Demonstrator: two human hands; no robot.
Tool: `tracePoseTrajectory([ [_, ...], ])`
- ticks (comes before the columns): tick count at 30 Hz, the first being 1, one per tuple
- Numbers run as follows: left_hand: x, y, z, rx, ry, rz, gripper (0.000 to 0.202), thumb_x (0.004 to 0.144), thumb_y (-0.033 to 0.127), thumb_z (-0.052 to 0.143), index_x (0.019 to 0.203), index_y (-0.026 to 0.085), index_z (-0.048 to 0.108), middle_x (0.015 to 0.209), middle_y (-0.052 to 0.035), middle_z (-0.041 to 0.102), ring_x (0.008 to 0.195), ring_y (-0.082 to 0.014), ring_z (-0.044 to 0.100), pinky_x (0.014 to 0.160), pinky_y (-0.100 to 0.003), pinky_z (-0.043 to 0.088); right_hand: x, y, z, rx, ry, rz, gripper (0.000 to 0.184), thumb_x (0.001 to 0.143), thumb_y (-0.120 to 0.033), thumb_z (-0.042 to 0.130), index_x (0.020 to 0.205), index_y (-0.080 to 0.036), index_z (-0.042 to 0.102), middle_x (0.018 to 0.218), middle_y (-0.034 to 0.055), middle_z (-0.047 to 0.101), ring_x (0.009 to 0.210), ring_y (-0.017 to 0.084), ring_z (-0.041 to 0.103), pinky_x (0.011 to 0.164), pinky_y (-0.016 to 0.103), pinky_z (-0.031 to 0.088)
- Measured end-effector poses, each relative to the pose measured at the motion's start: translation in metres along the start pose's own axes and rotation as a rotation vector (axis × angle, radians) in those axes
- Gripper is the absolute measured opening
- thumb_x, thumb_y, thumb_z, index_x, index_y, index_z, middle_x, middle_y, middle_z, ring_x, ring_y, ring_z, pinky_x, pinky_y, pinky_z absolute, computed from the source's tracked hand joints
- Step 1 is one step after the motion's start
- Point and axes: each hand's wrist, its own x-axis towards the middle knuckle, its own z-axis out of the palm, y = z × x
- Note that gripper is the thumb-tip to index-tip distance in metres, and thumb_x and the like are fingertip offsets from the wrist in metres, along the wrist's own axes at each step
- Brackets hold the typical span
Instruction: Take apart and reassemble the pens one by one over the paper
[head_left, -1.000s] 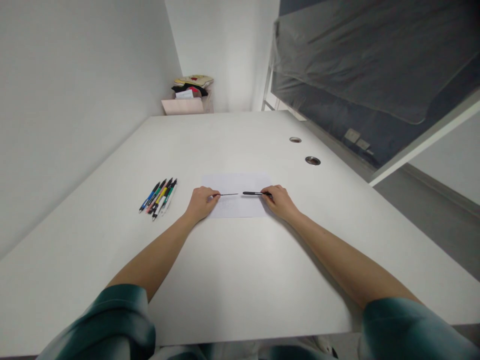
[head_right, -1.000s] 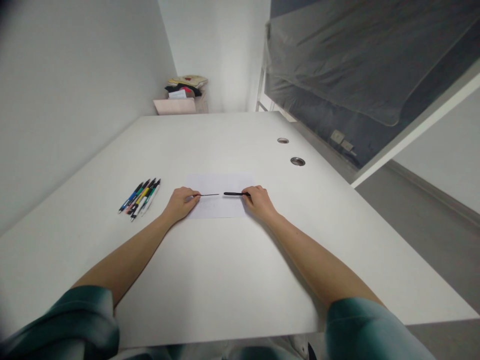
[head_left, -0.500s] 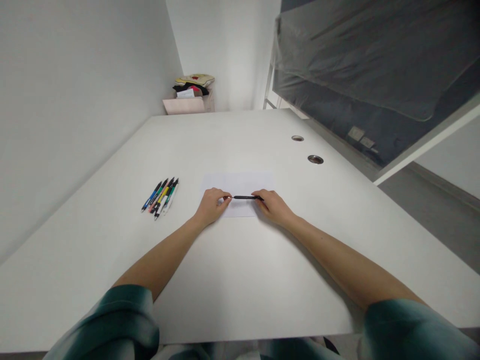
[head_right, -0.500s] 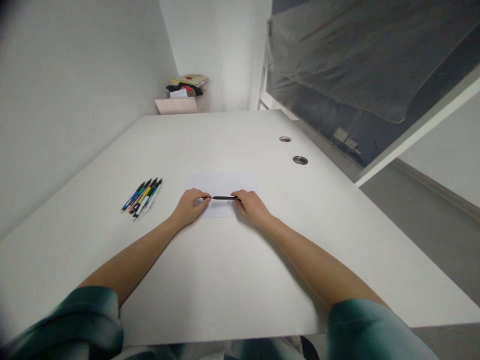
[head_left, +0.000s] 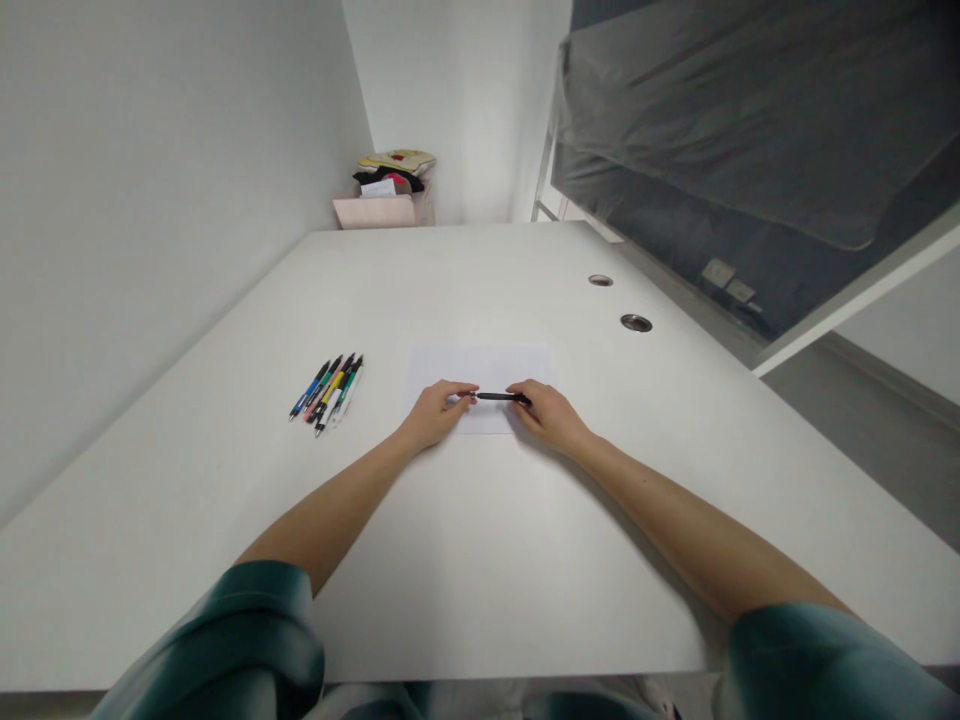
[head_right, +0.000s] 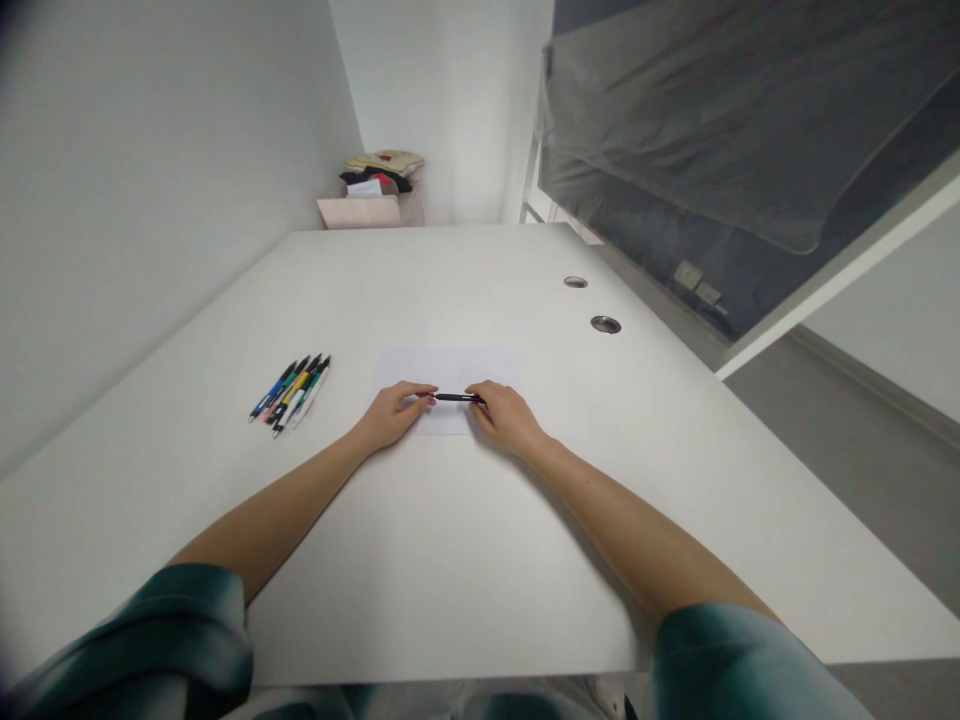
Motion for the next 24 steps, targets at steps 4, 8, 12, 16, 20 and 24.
tracePoseTrajectory([
  [4,0.0002,0.0052,-0.0007,-0.078,-0.009,-0.067,0.020,0.084,0.026,0.058,0.099,0.017,0.067,0.091,-0.0059,0.074,0.089,-0.0188,0.067,0.076,-0.030,0.052,0.0002,-0.0015,0.0001,-0.058,0.005,0.076,0.022,0.088,-0.021,0.053,0.108,-0.017,0.062,0.096,0.0093,0.071,0.083,0.021,0.063,0.078,0.032,0.045],
  [8,0.0010,0.0052,-0.0004,-0.054,-0.001,-0.064,0.016,0.082,0.027,0.059,0.091,0.018,0.069,0.090,-0.0048,0.073,0.088,-0.0186,0.067,0.079,-0.031,0.052,0.0004,-0.0015,0.0016,-0.102,0.011,0.041,0.017,0.089,-0.022,0.054,0.102,-0.019,0.065,0.089,0.0076,0.071,0.083,0.021,0.063,0.080,0.034,0.043],
  [12,0.0008,0.0029,0.0006,-0.034,0.012,-0.065,0.016,0.082,0.028,0.060,0.091,0.019,0.069,0.090,-0.0038,0.073,0.088,-0.0184,0.066,0.082,-0.032,0.052,0.0008,-0.0010,0.0032,-0.131,0.038,0.008,0.018,0.090,-0.023,0.053,0.101,-0.019,0.067,0.089,0.0073,0.072,0.084,0.021,0.063,0.082,0.035,0.040],
  [16,0.0003,0.0035,0.0004,0.001,0.017,-0.078,0.016,0.081,0.028,0.060,0.090,0.019,0.070,0.089,-0.0036,0.073,0.088,-0.0188,0.066,0.082,-0.032,0.052,0.0010,-0.0005,0.0036,-0.153,0.050,-0.041,0.023,0.093,-0.024,0.049,0.105,-0.019,0.068,0.096,0.0089,0.072,0.088,0.022,0.062,0.079,0.034,0.040],
  [20,0.0003,0.0054,-0.0008,0.050,0.038,-0.045,0.014,0.081,0.028,0.060,0.088,0.020,0.070,0.091,-0.0039,0.073,0.090,-0.0200,0.066,0.086,-0.035,0.051,0.0007,-0.0036,0.0028,-0.173,0.044,-0.046,0.028,0.096,-0.027,0.045,0.108,-0.017,0.068,0.095,0.0110,0.070,0.086,0.022,0.061,0.075,0.033,0.041],
  [24,0.0008,0.0057,-0.0009,0.052,0.050,-0.042,0.015,0.081,0.029,0.060,0.087,0.020,0.070,0.091,-0.0040,0.073,0.089,-0.0201,0.066,0.087,-0.035,0.051,-0.0003,-0.0076,0.0016,-0.149,0.013,-0.022,0.026,0.095,-0.027,0.047,0.109,-0.017,0.066,0.093,0.0097,0.069,0.086,0.021,0.061,0.075,0.031,0.043],
])
